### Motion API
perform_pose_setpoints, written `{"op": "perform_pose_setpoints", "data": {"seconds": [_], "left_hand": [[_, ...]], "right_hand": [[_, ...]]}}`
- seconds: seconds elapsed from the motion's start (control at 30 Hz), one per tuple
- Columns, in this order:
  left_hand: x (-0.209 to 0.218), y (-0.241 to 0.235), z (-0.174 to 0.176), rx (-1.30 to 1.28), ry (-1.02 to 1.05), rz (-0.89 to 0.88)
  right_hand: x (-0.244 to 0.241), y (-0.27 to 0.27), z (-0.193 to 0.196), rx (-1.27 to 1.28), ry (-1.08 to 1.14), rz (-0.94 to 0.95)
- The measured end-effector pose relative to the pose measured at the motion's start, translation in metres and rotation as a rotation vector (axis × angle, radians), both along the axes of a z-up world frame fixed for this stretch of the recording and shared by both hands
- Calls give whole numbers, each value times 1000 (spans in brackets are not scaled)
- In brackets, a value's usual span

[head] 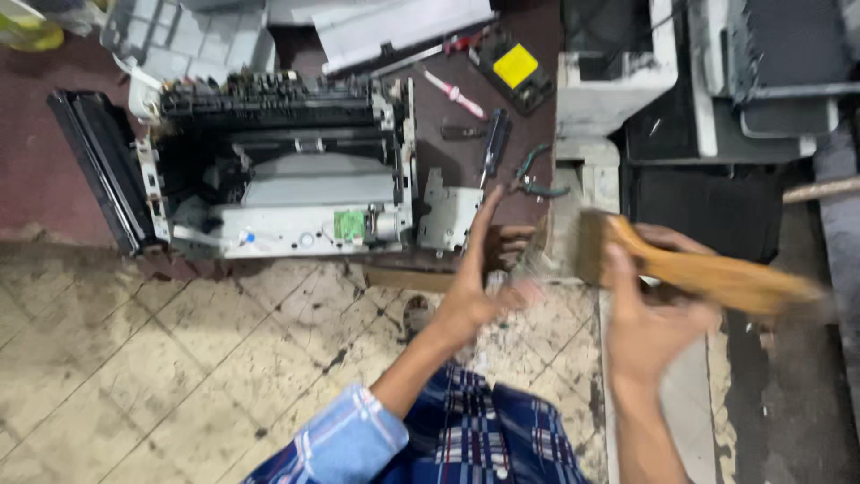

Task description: The person cleans a green circuit board using a brush and a screwdriver, then handles a white plastic component and a yellow circuit board. The person brushes the components and uses the screwdriver to scrape or adjust parts on the boards.

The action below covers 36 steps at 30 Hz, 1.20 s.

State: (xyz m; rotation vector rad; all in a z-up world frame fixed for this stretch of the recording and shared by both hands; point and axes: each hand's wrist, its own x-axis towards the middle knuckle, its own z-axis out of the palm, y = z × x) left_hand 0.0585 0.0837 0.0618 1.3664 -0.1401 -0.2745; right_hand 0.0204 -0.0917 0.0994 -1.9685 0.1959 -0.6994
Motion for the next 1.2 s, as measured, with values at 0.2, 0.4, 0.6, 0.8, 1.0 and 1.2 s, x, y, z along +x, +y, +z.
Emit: {"op": "perform_pose_setpoints", "data": {"seconds": [0.2, 0.4, 0.6, 0.8, 1.0, 1.2], "left_hand": [[10, 6, 12, 811, -691, 42], [10, 0, 15, 885, -902, -178], [11, 11, 13, 724, -887, -82], [5, 10, -4, 360, -507, -9], [-46, -15, -35, -3, 225, -205], [-51, -3, -65, -210, 603, -98]], "right_hand": [[-3, -12, 69, 66, 82, 209], [19, -12, 62, -101, 123, 337], [12, -11, 53, -287, 61, 317], [4, -18, 34, 199, -112, 146], [41, -63, -72, 237, 504, 138], [88, -47, -200, 407, 767, 125]]}}
